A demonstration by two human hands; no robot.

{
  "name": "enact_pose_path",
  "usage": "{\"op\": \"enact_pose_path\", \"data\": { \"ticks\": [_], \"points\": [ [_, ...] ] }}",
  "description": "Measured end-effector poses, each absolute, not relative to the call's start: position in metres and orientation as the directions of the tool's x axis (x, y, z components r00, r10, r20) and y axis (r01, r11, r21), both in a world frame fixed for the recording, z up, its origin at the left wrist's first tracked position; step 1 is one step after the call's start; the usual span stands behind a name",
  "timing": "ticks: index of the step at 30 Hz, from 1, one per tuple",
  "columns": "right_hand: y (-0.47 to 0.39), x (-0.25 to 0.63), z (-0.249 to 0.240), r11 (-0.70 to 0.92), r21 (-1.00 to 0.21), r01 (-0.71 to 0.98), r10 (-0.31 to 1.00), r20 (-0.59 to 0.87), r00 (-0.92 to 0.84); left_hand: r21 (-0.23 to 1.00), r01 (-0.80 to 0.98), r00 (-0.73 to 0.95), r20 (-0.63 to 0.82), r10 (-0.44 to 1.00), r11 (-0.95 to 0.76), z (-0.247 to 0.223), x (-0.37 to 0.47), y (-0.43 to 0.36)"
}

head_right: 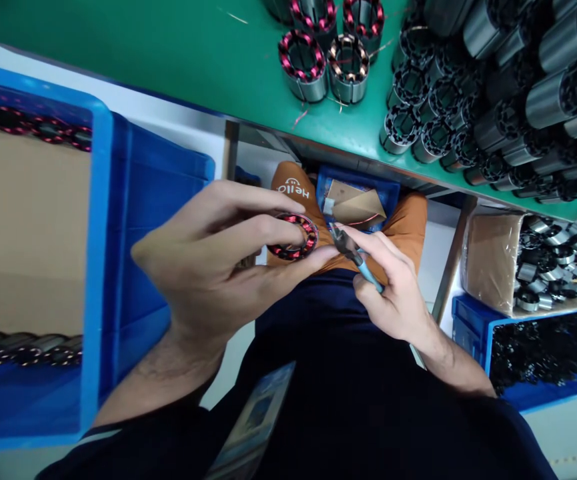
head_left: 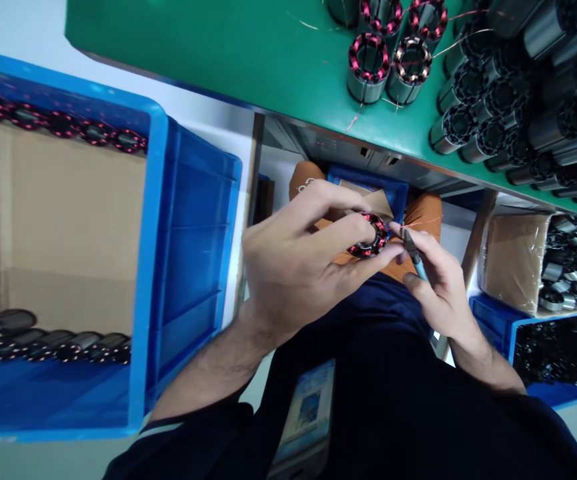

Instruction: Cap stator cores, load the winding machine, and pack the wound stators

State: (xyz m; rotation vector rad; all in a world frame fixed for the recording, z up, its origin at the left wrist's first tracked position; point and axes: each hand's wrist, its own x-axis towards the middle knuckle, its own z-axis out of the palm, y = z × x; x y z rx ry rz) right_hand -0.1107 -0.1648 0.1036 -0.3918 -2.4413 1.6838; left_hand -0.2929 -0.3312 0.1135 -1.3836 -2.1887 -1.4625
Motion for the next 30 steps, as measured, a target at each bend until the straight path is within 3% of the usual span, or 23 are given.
{"op": "enact_pose_path", "data": {
  "ticks": [9, 13, 18, 22, 30],
  "points": [
    [-0.17, -0.114, 0.107, 0.367, -0.918, 0.152, 0.366, -0.008, -0.931, 0.767, 0.634, -0.639, 0.451, 0.623, 0.096, 0.114, -0.288, -0.336],
    [-0.165, -0.12, 0.103, 0.329, -0.918, 0.222, 0.393, -0.08, -0.916, 0.837, 0.544, -0.694, 0.403, 0.597, 0.067, 0.108, -0.289, -0.333],
    [-0.155, -0.124, 0.097, 0.525, -0.82, 0.229, 0.438, 0.029, -0.899, 0.988, 0.125, -0.777, 0.155, 0.611, -0.092, 0.098, -0.289, -0.329],
    [-0.156, -0.126, 0.095, 0.695, -0.692, 0.196, 0.414, 0.161, -0.896, 0.971, -0.193, -0.771, -0.062, 0.634, -0.139, 0.096, -0.286, -0.321],
    [-0.166, -0.129, 0.092, 0.731, -0.655, 0.19, 0.456, 0.261, -0.851, 0.936, -0.315, -0.76, -0.149, 0.633, -0.158, 0.098, -0.278, -0.304]
  ]
}}
